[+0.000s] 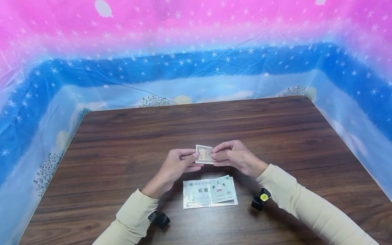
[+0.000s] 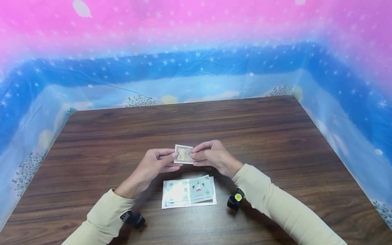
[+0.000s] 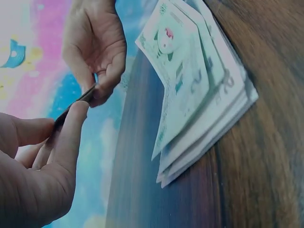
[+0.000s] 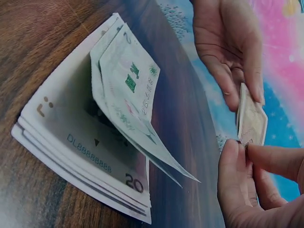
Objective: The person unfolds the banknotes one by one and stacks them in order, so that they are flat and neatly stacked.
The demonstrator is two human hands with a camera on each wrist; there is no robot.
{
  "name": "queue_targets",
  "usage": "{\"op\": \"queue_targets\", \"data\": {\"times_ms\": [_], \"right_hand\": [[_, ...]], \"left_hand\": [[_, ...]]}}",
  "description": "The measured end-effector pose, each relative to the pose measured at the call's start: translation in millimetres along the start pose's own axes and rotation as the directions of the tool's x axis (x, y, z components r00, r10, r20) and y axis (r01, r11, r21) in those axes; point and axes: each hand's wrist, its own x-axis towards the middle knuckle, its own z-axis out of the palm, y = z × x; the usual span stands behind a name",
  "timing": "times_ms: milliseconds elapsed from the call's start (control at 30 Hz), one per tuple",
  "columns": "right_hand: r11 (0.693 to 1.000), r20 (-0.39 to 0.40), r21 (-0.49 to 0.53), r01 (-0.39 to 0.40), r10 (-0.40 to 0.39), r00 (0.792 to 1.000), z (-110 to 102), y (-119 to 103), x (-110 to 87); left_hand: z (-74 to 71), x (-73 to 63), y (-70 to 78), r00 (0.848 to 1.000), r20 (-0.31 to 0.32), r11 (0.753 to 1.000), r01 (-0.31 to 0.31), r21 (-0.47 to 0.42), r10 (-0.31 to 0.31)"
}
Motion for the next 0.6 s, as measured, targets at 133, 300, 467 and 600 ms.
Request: {"op": "queue_targets", "data": {"times_ms": [133,300,467,600], "right_hand": [[0.999,0.002,-0.05,0.006,-0.006,1.0,2.5,-1.9,-4.5],[0.993,0.04,-0.116,0.023,-0.018,0.999,7.6,-3.3,-10.6],[0.986,0.087,-0.151,0.067,-0.054,0.995,12.3,-3.2,-16.0],[0.978,0.085,-0.191,0.086,-0.071,0.994,14.4,-3.1,-18.9]], "left_hand": [[2.4,-1.1,1.4,1.0,0.007,0.999,0.01,-0.041,-0.01],[5.4,-1.3,1.0,0.999,0.039,0.997,0.008,-0.074,-0.005],[7.2,-0.1,-1.0,0.998,0.066,0.998,0.002,-0.067,0.003],[7.8,-0.2,-2.0,0.998,0.06,0.999,-0.018,-0.03,0.02]]}}
